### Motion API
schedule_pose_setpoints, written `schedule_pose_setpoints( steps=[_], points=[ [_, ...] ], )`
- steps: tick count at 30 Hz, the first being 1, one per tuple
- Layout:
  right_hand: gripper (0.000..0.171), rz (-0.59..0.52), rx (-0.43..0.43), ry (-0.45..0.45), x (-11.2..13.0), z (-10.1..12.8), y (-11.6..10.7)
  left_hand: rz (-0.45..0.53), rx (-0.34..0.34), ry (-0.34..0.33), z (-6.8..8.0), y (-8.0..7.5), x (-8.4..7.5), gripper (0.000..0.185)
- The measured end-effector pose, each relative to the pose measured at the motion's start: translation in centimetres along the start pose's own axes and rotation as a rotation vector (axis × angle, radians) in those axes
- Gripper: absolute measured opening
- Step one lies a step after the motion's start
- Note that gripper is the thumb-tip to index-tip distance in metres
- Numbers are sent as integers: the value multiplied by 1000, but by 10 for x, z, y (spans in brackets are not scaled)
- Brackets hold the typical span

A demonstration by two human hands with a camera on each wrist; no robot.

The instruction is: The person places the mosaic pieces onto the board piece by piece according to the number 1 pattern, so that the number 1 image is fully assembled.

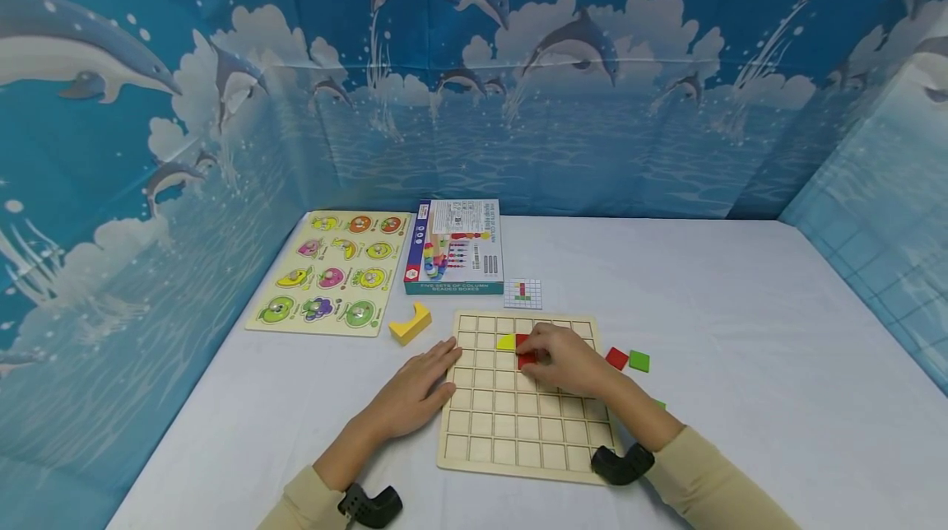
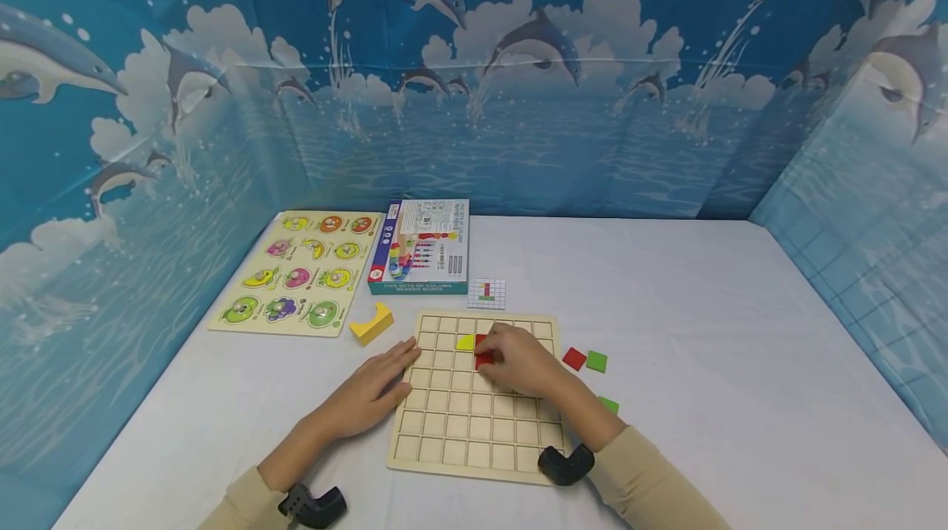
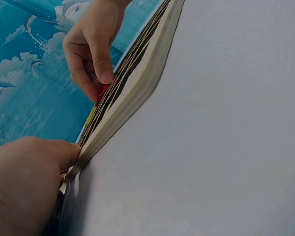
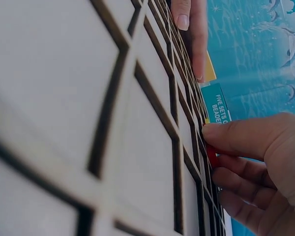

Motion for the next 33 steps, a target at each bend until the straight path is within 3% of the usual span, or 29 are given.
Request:
schedule_pose_setpoints(
  steps=[33],
  points=[
    [20, 6, -8, 18, 2, 3, -6, 4, 8, -8, -1, 2, 1, 55]
  ],
)
Point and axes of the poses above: each hand's wrist, its own z-axis away from the middle knuckle, its own y-axis out of the palm, x = y × z, the point moved 10 cm from there along -z, towards the middle knuckle, and after that the axes turned 7 degrees about -x, right-handed, at the moved point
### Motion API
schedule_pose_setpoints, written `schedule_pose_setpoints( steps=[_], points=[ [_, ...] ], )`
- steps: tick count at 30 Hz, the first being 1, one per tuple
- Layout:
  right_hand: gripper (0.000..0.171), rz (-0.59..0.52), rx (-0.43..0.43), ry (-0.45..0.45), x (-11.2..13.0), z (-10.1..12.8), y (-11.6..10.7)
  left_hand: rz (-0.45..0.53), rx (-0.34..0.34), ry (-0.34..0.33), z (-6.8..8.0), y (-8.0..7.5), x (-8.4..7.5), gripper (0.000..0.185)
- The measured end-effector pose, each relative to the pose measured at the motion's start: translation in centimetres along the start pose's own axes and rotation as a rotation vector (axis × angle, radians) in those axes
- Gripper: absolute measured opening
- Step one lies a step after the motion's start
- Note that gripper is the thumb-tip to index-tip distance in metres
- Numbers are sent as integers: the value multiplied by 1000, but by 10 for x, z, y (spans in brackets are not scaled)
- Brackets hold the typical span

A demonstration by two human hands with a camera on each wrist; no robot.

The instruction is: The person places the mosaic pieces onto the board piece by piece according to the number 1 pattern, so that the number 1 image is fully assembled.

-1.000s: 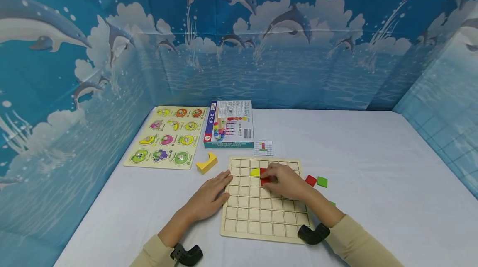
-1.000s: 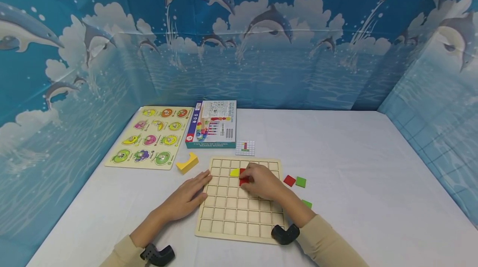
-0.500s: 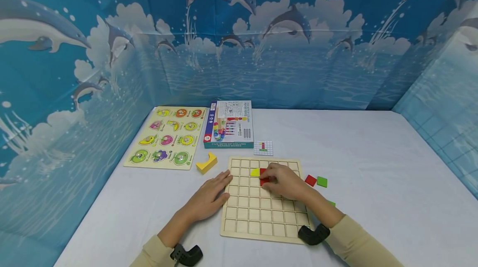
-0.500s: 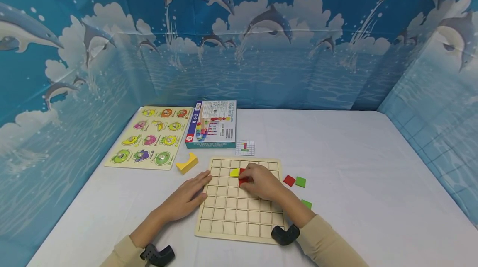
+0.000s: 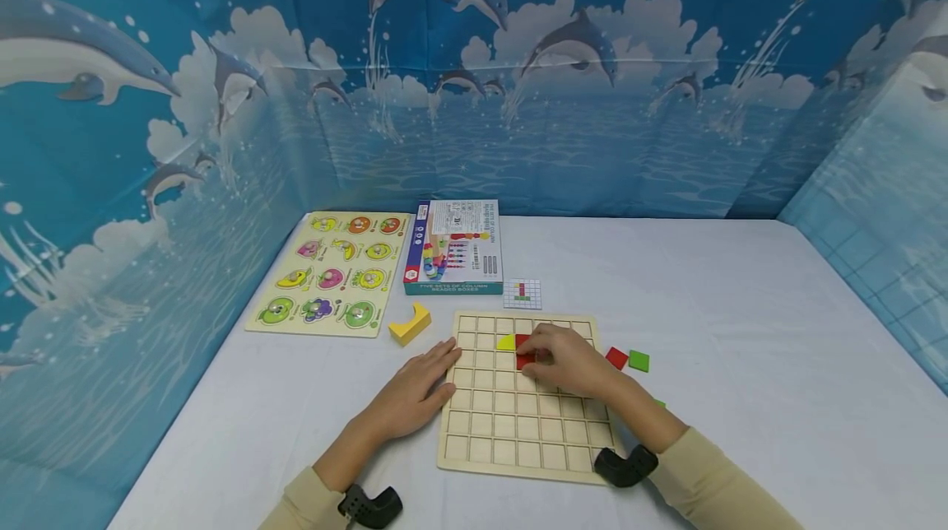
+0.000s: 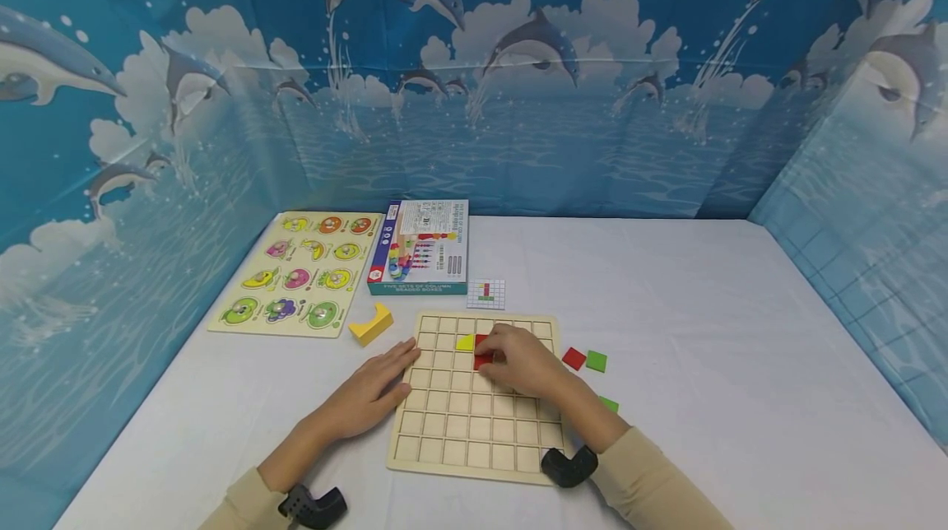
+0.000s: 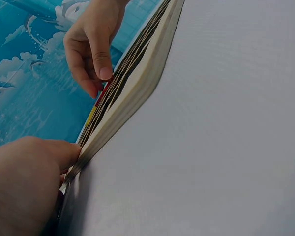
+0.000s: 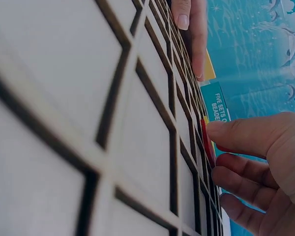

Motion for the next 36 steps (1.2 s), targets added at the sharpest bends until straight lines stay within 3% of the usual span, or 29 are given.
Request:
schedule_pose_setpoints(
  steps=[8, 18, 36],
  points=[
    [16, -19, -26, 46, -7, 6, -12, 3, -5, 5, 0, -1, 0, 55],
    [15, -31, -65, 33, -20, 19, -30, 2, -5, 3, 0, -1, 0, 55],
    [16, -26, -176, 133, -59, 44, -68, 7, 4, -2, 0, 0, 0, 55]
  ],
)
Point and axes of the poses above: each hand's wrist, its own z-axis away from the middle knuckle, its own y-axis out of the palm, x = y × z, the point moved 10 cm from there along -z, towards the middle knuckle, and after that the axes turned 7 degrees about -x, right-handed, at the moved point
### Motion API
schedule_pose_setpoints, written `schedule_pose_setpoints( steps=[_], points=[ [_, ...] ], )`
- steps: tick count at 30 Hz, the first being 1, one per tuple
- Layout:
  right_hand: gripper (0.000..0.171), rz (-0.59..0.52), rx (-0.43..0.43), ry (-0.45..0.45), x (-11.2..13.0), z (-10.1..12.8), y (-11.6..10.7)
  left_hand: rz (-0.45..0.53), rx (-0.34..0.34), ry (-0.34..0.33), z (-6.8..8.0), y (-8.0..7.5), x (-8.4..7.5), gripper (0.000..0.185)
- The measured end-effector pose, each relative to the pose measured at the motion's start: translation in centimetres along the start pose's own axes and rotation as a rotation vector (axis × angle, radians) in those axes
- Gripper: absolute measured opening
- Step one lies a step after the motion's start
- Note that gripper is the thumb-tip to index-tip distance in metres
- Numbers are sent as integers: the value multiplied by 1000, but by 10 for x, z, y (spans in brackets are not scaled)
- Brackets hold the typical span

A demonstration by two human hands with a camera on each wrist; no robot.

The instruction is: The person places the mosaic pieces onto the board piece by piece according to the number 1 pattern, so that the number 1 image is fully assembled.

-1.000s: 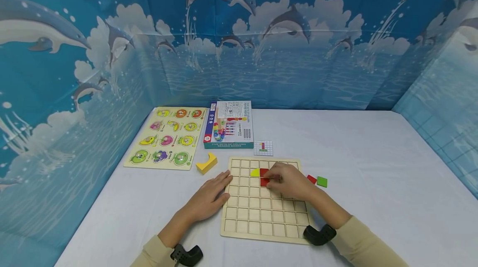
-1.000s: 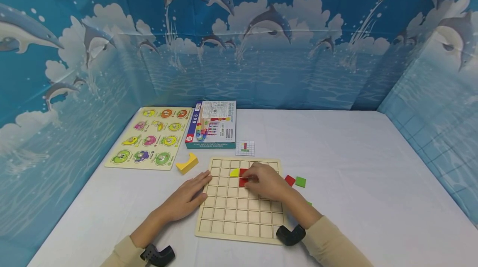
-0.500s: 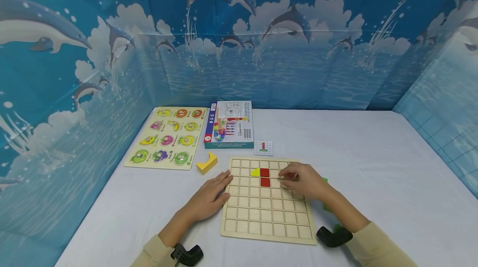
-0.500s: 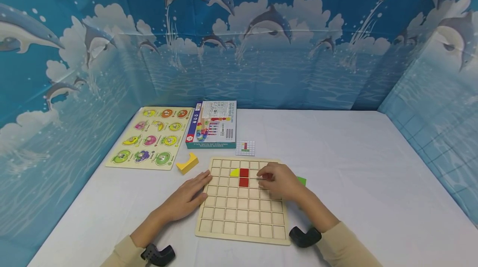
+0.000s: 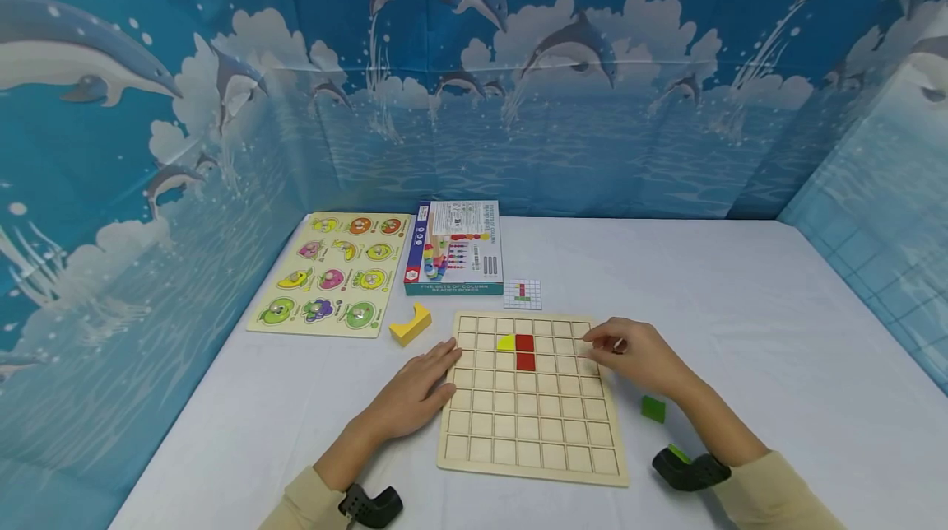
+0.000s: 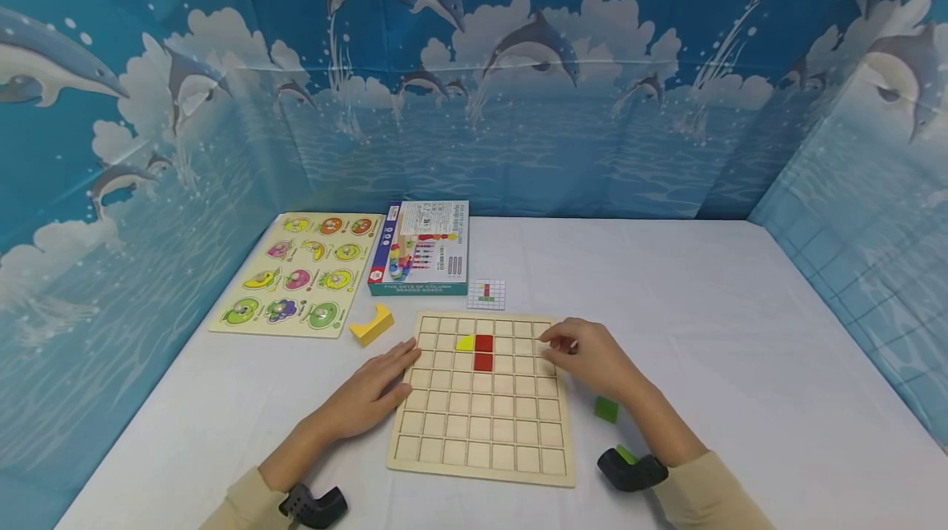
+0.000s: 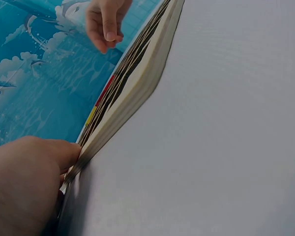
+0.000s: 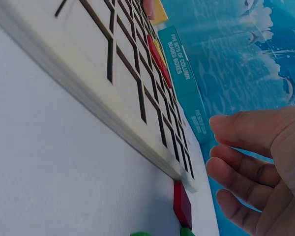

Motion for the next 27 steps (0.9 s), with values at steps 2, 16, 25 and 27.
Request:
schedule_pose_setpoints(
  steps=[2, 16, 25, 27],
  points=[
    [16, 2, -10, -2, -3, 2, -3, 0, 2, -1, 0, 0, 0, 55],
    [17, 41, -40, 73, -22, 10, -18, 0, 5, -8, 0, 0, -1, 55],
    [25, 117, -17, 70, -28, 12, -16, -1, 0, -9, 0, -1, 0, 55],
    [26, 126, -11, 62, -29, 13, -16, -1, -2, -9, 0, -1, 0, 55]
  ],
)
Point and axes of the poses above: each hand's wrist, its own z-axis away from the middle knuckle, its own y-axis out of the palm, x = y × z, the point moved 10 cm from there along -z, towards the middle knuckle, and after that the axes turned 7 degrees about -x, right-handed, at the moved point
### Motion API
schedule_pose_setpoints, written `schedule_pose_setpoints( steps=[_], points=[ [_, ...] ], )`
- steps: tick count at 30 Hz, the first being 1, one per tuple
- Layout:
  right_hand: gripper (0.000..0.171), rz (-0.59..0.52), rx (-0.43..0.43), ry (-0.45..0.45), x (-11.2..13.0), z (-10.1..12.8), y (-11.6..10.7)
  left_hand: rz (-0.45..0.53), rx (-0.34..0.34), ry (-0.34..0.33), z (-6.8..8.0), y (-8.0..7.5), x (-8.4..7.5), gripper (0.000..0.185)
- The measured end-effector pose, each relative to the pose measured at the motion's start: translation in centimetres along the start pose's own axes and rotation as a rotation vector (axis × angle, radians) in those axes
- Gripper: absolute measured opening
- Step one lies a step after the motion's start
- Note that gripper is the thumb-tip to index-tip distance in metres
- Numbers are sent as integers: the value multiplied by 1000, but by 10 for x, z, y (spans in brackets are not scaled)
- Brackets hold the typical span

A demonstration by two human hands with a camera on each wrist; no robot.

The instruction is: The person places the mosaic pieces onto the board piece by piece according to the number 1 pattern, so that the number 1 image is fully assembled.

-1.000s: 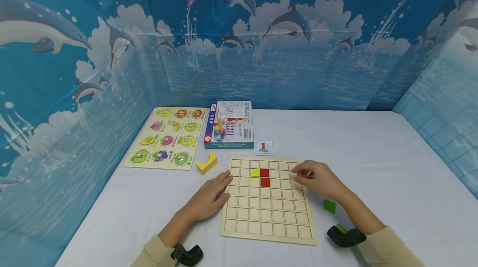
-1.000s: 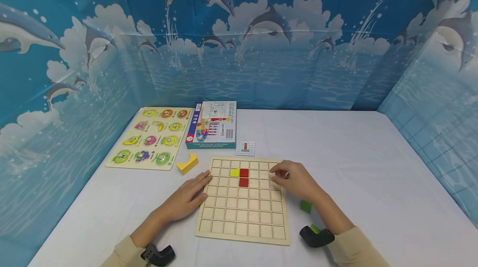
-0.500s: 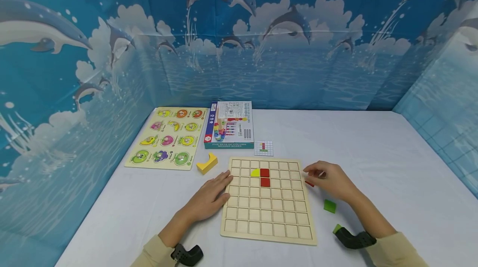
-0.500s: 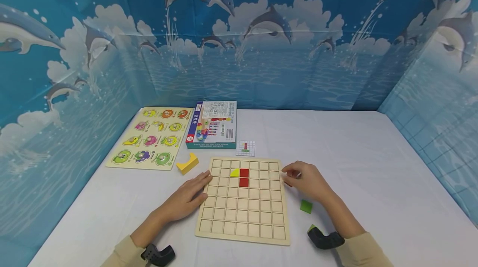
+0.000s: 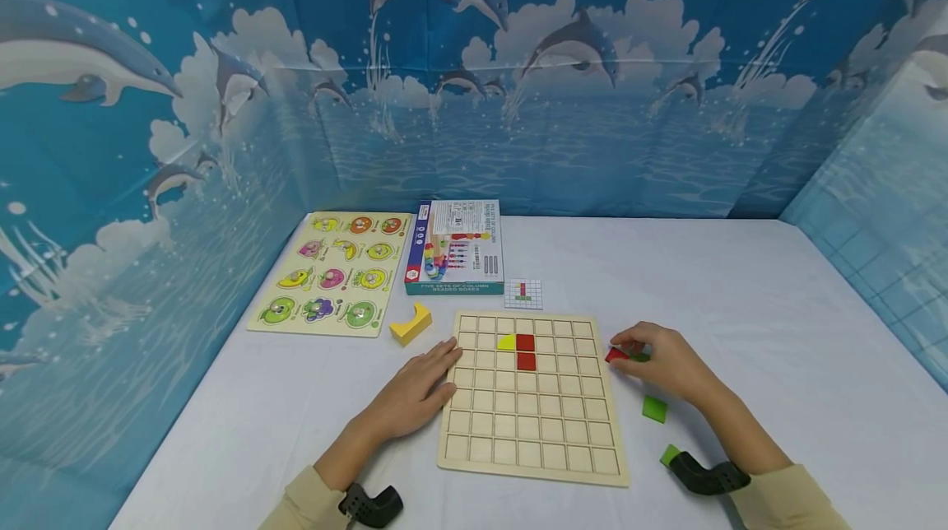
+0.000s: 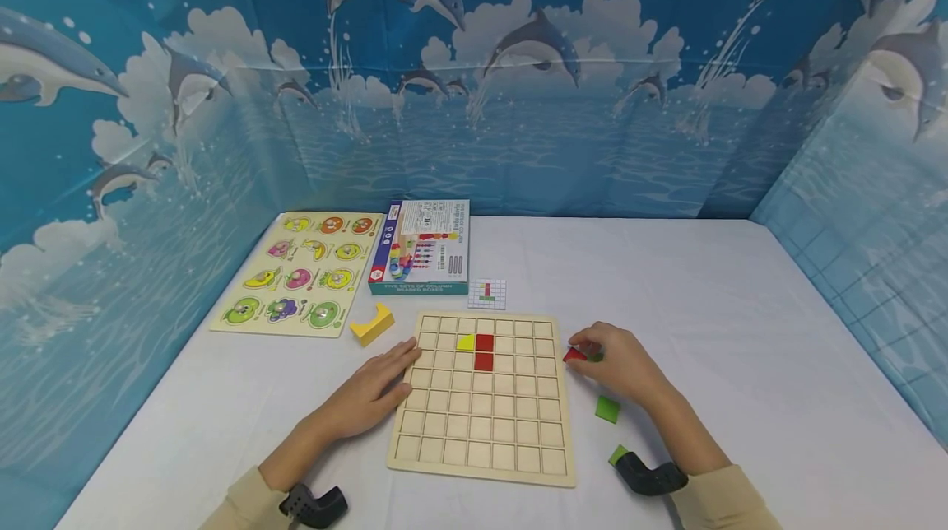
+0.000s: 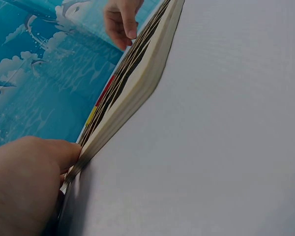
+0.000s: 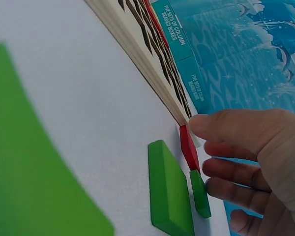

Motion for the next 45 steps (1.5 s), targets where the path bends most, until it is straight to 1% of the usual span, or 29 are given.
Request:
schedule_pose_setpoints(
  steps=[10, 20, 26, 33, 37, 45],
  points=[
    [28, 40, 30, 18, -4, 0, 6, -1, -1, 3, 0, 0, 1, 55],
    [26, 50, 14, 7, -6, 0, 7, -4, 0, 3, -1, 1, 1, 55],
    [25, 30, 8, 22, -7, -1, 7, -3, 3, 1, -1, 1, 1, 55],
    [25, 13, -3, 45, -1, -1, 3, -4, 4, -2, -1, 1, 1, 55],
    [25, -2, -8, 25, 5, -2, 2, -3, 4, -2, 0, 1, 1, 55],
    [23, -75, -10, -25, 18, -3, 2, -3, 3, 1, -1, 1, 1, 55]
  ],
)
Point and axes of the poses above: each hand's wrist, its own z-axis away from the middle knuckle, its own y-axis out of the palm, x = y × z, the point moved 10 cm from there along -z, towards the middle knuckle, and after that the axes turned 7 degrees about -x, right-handed, at the moved point
